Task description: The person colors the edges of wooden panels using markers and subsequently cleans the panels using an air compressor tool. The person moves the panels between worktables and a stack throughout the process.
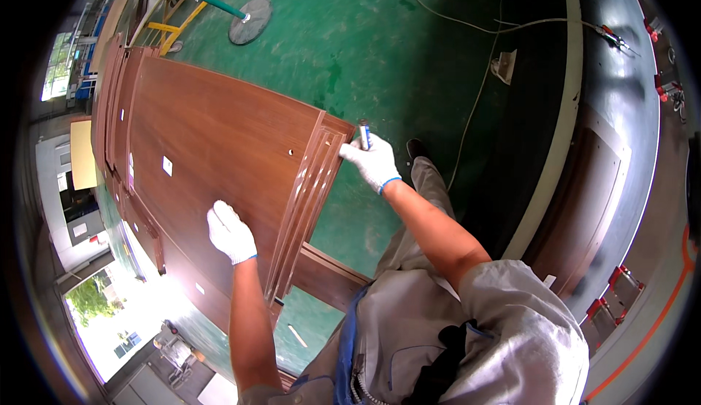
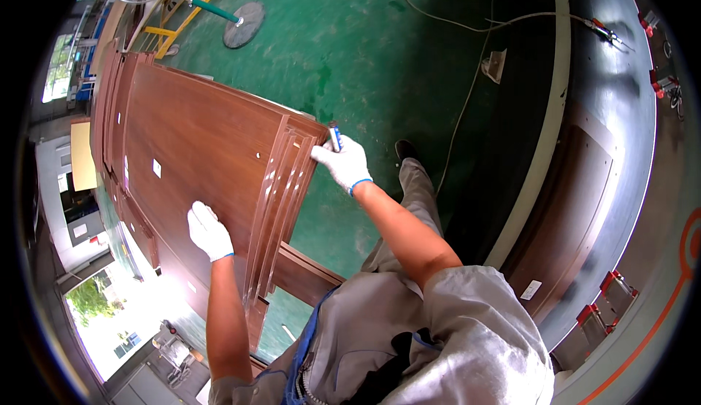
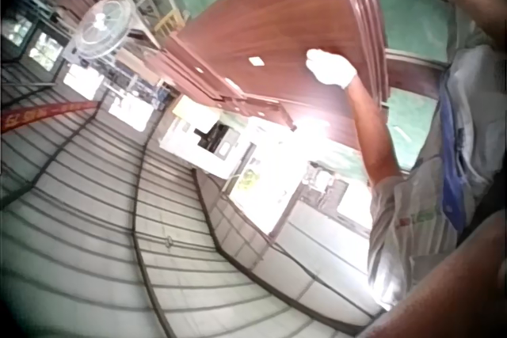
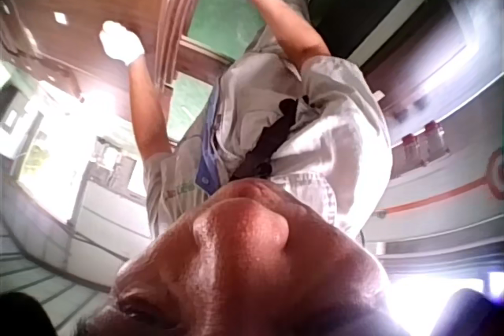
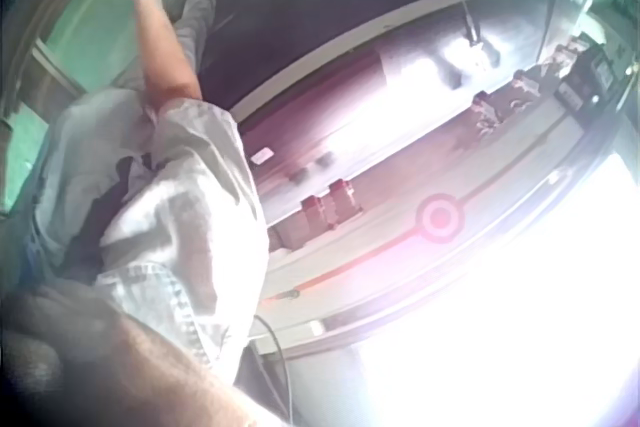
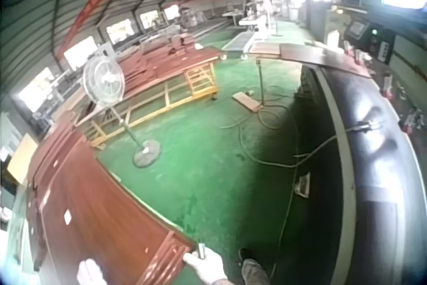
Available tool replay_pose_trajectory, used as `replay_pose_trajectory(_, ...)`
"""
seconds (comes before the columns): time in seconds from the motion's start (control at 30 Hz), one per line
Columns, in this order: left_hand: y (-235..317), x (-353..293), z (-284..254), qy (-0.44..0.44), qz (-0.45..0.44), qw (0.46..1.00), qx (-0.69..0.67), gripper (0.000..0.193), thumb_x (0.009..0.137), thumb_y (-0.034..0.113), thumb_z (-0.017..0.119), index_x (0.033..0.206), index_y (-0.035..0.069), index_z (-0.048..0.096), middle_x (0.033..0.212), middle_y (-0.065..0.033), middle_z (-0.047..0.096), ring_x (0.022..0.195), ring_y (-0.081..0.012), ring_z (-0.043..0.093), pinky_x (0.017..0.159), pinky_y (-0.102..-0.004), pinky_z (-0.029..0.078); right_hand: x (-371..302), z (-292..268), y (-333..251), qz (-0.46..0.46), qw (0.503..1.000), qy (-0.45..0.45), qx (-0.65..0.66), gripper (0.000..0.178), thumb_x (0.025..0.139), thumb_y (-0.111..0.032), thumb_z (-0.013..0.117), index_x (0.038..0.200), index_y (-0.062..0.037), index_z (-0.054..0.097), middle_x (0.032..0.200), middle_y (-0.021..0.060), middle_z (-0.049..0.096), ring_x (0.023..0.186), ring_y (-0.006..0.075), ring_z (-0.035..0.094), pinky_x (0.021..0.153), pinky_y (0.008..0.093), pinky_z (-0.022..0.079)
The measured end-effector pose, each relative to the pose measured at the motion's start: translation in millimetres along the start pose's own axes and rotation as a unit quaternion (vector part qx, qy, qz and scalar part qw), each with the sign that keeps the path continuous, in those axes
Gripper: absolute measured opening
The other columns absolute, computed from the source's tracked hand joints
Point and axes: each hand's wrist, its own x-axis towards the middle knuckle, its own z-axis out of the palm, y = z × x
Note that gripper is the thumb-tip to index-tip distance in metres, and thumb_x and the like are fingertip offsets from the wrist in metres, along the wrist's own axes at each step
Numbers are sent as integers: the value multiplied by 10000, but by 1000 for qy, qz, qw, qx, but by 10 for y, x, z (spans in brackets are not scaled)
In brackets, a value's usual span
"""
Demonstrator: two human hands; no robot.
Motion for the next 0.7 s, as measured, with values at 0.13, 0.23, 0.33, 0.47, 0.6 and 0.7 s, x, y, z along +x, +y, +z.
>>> replay_pose_trajectory(0.13,0,-8,-29,-1,18,1000,7,430,1050,370,501,874,-3,622,715,-97,611,626,-211,569,594,-376,481,314,4,12,-15,999,-9,-34,420,680,-309,925,776,-43,615,705,33,614,662,139,545,652,329,504)
replay_pose_trajectory(0.23,-70,-13,-19,-2,10,1000,-4,428,1052,366,501,862,-1,615,705,-92,599,619,-205,556,587,-375,473,548,-173,-152,-52,996,-10,-71,421,702,-343,921,768,-51,626,690,22,611,639,122,523,619,326,486)
replay_pose_trajectory(0.33,12,19,31,0,23,1000,-3,430,1054,365,497,844,5,604,689,-86,581,610,-200,536,582,-373,461,862,-436,-73,-39,987,155,25,408,774,-378,868,757,-52,623,683,18,592,630,114,495,607,324,462)
replay_pose_trajectory(0.47,13,-38,-16,-3,6,999,-39,434,1056,363,493,825,9,589,673,-79,555,602,-193,511,580,-369,447,496,-297,-52,-37,996,79,-6,418,793,-389,850,757,-42,618,674,10,561,642,114,471,605,329,446)
replay_pose_trajectory(0.6,-17,1,12,-2,26,999,-22,428,1054,357,502,825,6,586,675,-72,546,603,-185,501,580,-361,444,124,-87,6,-47,994,-3,-102,450,757,-425,849,757,-33,628,706,78,609,669,169,542,658,360,482)
replay_pose_trajectory(0.7,-53,7,7,0,22,999,-32,422,1052,354,507,825,7,586,682,-70,547,609,-180,501,581,-356,443,319,-119,-93,-101,975,20,-195,455,773,-454,799,785,-25,651,753,145,666,686,276,611,698,403,504)
